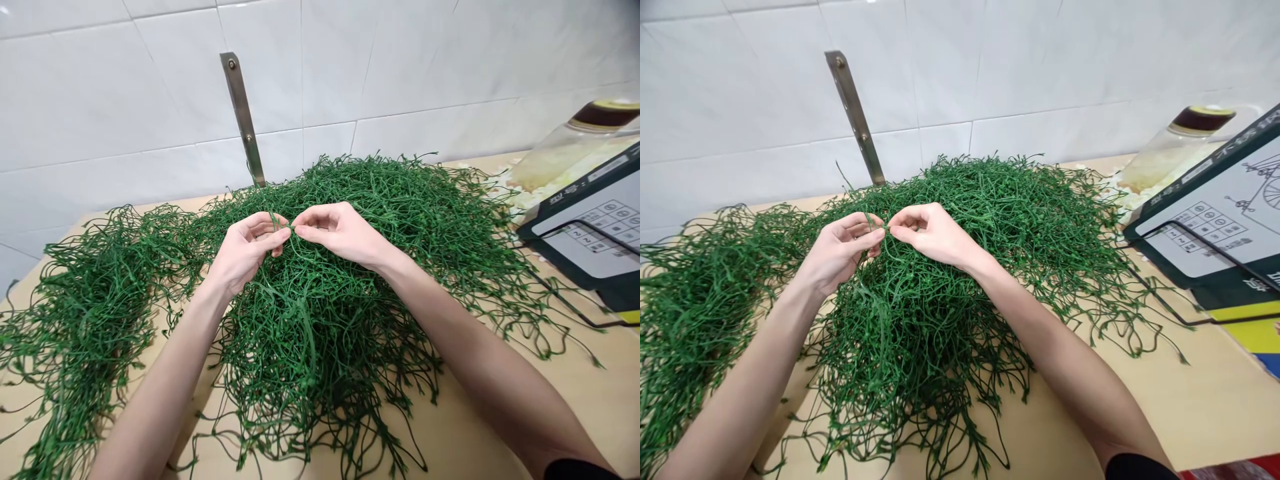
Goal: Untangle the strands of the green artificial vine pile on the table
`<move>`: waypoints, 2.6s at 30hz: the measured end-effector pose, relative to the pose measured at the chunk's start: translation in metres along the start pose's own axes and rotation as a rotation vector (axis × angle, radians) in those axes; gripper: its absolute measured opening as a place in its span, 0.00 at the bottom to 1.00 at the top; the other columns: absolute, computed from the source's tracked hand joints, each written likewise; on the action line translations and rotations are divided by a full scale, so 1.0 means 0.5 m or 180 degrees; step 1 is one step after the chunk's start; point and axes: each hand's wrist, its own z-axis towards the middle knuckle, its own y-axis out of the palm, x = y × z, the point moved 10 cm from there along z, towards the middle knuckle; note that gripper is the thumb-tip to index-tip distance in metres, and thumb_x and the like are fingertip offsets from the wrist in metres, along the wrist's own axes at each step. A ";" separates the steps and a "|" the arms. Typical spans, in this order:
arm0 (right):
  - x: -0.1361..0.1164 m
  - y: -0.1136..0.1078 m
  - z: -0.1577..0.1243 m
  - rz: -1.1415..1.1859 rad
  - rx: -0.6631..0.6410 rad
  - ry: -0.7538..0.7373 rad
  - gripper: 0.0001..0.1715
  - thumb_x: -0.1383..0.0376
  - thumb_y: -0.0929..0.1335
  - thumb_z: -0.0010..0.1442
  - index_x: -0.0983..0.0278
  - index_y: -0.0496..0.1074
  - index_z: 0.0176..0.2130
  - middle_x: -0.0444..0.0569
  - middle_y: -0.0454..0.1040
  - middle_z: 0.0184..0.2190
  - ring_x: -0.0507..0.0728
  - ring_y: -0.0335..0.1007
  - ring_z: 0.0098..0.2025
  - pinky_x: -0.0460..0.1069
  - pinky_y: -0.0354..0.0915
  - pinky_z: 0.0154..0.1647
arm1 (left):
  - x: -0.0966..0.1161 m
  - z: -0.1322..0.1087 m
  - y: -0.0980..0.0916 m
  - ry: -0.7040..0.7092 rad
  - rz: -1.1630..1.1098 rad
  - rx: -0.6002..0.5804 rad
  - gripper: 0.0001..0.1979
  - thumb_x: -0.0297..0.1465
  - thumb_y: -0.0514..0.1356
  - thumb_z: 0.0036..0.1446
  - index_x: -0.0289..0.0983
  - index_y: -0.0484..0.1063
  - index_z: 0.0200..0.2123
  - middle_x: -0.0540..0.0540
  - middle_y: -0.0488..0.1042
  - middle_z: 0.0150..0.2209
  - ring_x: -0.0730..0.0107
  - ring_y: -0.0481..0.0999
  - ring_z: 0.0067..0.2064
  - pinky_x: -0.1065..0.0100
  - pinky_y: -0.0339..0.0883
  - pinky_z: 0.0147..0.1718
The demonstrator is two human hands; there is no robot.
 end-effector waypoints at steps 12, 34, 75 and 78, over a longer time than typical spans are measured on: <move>-0.003 -0.007 -0.002 0.0134 0.0129 0.0040 0.07 0.66 0.73 0.51 0.69 0.75 0.31 0.45 0.74 0.26 0.49 0.66 0.28 0.47 0.65 0.34 | 0.016 -0.007 -0.004 0.0213 0.0666 -0.0014 0.15 0.27 0.74 0.39 0.34 0.76 0.32 0.52 0.72 0.24 0.79 0.67 0.25 0.75 0.63 0.24; 0.036 0.020 -0.005 0.0324 -0.0242 0.0466 0.15 0.69 0.75 0.44 0.67 0.70 0.33 0.42 0.74 0.26 0.49 0.70 0.30 0.46 0.66 0.36 | 0.024 -0.006 -0.002 0.0244 0.0757 -0.0012 0.15 0.27 0.74 0.39 0.34 0.78 0.33 0.49 0.76 0.29 0.76 0.72 0.29 0.73 0.67 0.28; 0.018 -0.019 0.000 0.0664 0.0232 0.0553 0.05 0.70 0.65 0.57 0.67 0.71 0.35 0.49 0.75 0.33 0.50 0.72 0.30 0.45 0.68 0.28 | 0.033 -0.012 -0.009 0.0159 0.0540 0.0102 0.15 0.27 0.73 0.39 0.34 0.79 0.34 0.47 0.78 0.30 0.71 0.77 0.31 0.71 0.67 0.29; -0.001 -0.010 -0.001 0.0444 0.0061 0.0239 0.13 0.61 0.68 0.60 0.67 0.73 0.43 0.51 0.76 0.40 0.51 0.73 0.34 0.47 0.69 0.32 | 0.031 -0.012 -0.011 0.0165 0.0572 0.0105 0.15 0.25 0.73 0.38 0.34 0.79 0.34 0.46 0.78 0.36 0.74 0.75 0.31 0.71 0.68 0.32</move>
